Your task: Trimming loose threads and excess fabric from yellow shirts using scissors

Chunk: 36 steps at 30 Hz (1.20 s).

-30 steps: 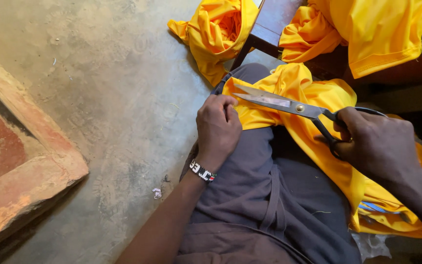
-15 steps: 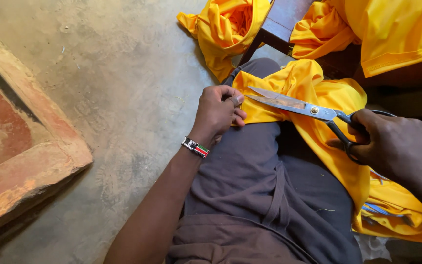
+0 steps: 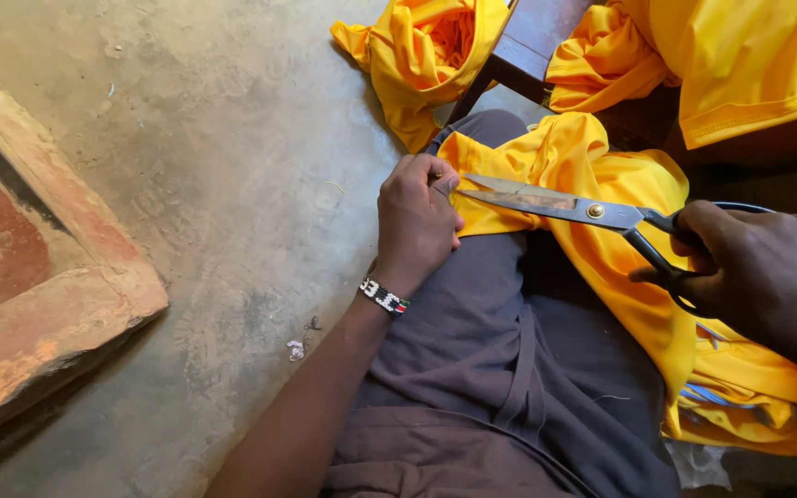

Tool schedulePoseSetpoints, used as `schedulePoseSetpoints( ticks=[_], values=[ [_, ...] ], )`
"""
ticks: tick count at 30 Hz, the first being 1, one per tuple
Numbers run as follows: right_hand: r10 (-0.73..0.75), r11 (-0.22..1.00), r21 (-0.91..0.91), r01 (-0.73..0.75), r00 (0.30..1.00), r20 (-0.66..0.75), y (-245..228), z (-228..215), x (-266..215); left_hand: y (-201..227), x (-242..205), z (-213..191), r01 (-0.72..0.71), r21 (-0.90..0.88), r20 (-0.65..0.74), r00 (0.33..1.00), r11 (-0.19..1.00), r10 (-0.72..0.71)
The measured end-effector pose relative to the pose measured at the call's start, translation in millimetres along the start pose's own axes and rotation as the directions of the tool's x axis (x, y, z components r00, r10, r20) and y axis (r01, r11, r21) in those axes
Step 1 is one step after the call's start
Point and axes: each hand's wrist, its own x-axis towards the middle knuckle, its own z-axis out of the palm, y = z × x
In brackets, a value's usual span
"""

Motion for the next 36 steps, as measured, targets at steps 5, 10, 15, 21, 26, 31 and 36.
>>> schedulePoseSetpoints(
  ticks=[5,10,15,21,26,31,36],
  values=[
    [0.032,0.995,-0.093,-0.026,0.997,0.069,-16,-16,-1,-8,-4,12,-0.292,0.27,-0.11,0.937,0.917,0.331],
    [0.065,0.974,-0.22,-0.046,0.995,0.079,-31,-31,0,-4,-6,15,-0.359,0.313,-0.118,0.904,0.879,0.411],
    [-0.061,0.992,-0.113,0.058,0.998,-0.023,-21,-14,8,-6,-6,11,-0.305,0.287,-0.142,0.924,0.908,0.356],
    [0.048,0.99,0.139,-0.032,0.993,-0.111,-15,-10,9,-45,6,-21,-0.033,-0.226,-0.321,0.946,0.974,-0.042],
    [0.133,0.91,0.406,-0.087,0.987,-0.087,-24,-9,9,-79,13,-68,0.185,0.63,-0.336,0.941,0.754,0.05],
    [0.124,0.677,0.731,-0.088,0.992,0.005,-51,-14,26,-15,-2,-42,-0.204,0.569,-0.218,0.897,0.797,0.385],
    [0.062,0.843,0.535,0.061,0.976,-0.208,-56,-1,34,7,4,8,-0.263,0.309,-0.05,0.955,0.914,0.292]
  ],
)
